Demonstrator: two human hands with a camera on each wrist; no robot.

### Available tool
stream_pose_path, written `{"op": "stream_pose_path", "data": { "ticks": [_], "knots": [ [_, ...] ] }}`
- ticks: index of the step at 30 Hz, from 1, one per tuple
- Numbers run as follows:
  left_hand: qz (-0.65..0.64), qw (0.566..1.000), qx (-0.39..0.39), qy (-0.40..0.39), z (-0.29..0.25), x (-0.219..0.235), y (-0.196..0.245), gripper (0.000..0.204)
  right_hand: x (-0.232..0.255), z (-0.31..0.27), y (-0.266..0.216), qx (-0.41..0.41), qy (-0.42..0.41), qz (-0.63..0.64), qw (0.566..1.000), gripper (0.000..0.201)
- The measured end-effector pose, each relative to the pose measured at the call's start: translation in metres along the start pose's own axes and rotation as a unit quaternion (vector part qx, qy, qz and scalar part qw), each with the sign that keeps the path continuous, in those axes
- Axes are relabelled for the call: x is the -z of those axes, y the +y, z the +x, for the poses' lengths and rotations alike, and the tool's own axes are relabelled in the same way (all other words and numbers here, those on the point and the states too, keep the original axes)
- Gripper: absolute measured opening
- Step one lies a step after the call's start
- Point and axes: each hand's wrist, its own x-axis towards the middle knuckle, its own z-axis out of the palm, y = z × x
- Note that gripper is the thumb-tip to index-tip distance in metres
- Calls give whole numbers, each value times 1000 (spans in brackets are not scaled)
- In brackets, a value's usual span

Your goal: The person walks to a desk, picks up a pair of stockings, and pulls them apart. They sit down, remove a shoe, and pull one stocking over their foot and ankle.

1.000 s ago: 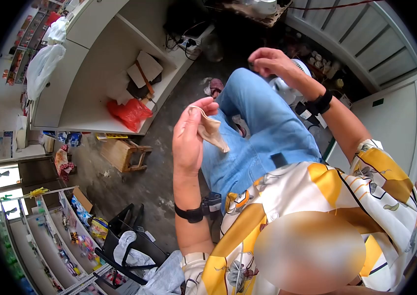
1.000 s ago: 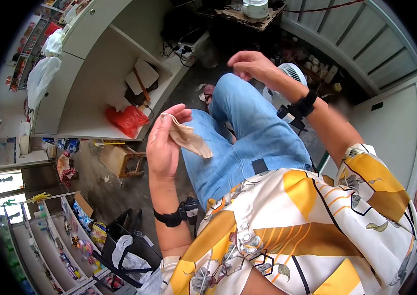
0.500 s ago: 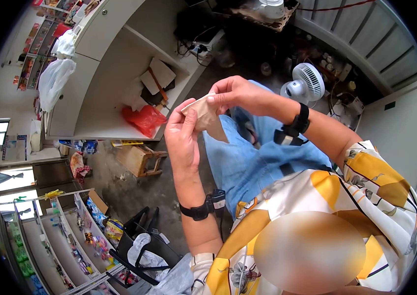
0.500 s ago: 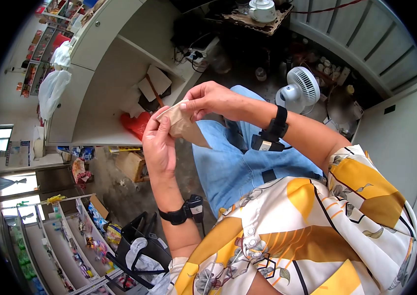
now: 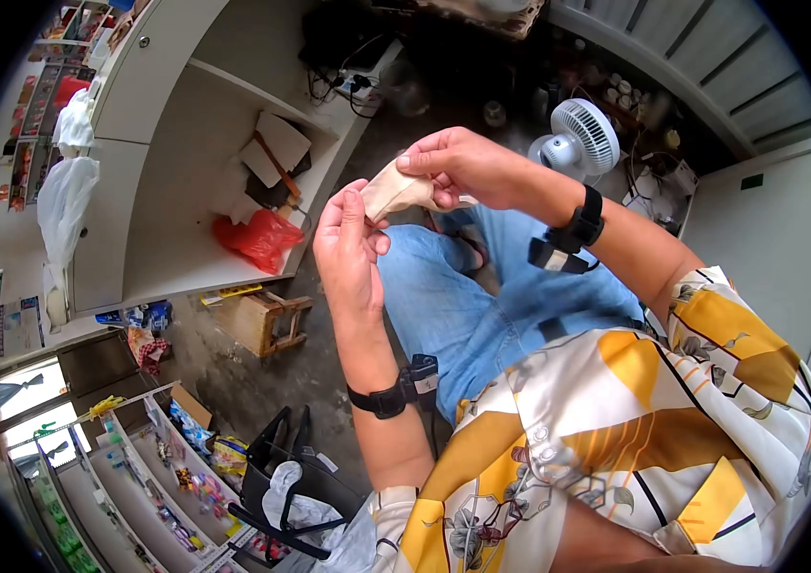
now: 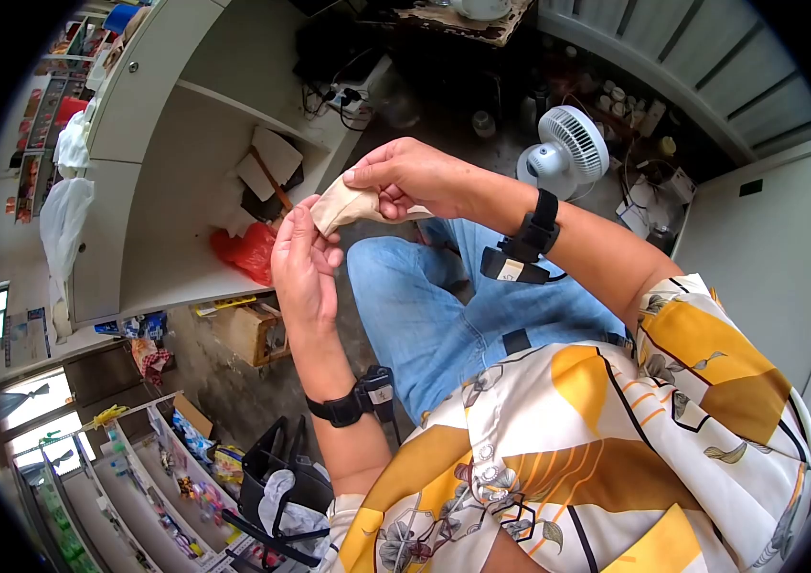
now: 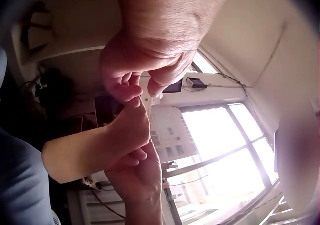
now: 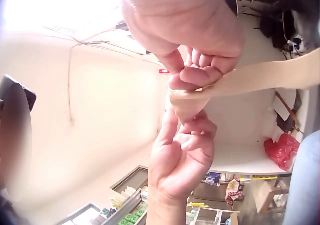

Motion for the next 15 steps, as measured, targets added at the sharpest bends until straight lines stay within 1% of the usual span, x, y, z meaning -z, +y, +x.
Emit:
{"op": "stream_pose_path", "data": {
  "ticks": [2, 3, 4, 5, 6, 8, 9, 10, 11, 13, 15],
  "knots": [
    [22, 999, 28, -15, 1, 2, 1, 34, 1, 3, 1, 2, -5, -17, 1000, 18],
    [34, 998, 40, -25, 1, 3, 2, 36, -1, 3, 1, 9, 7, -52, 999, 17],
    [60, 997, 44, -29, 2, 5, 0, 33, -4, 1, 2, 20, 22, -88, 996, 17],
    [63, 997, 41, -23, 1, 6, -1, 32, -6, -2, -3, 39, 42, -128, 990, 17],
    [74, 997, 27, -2, 0, 1, -1, 29, -1, 2, 3, 46, 51, -154, 986, 16],
    [84, 996, 30, 11, 1, 3, -5, 26, 1, -4, 2, 74, 62, -166, 981, 14],
    [60, 998, 19, 10, 3, 5, -10, 24, 5, -2, 8, 97, 46, -156, 982, 15],
    [63, 998, 16, 6, 4, 7, -12, 24, 4, -3, 7, 89, 47, -158, 982, 15],
    [63, 998, 24, -2, 5, 9, -14, 27, 2, -7, 5, 84, 57, -183, 978, 17],
    [44, 998, 39, -11, 5, 9, -15, 34, 1, -9, 6, 100, 45, -200, 974, 17],
    [39, 998, 49, 0, 4, 6, -17, 40, 2, -7, 10, 135, 45, -258, 956, 18]
  ]
}}
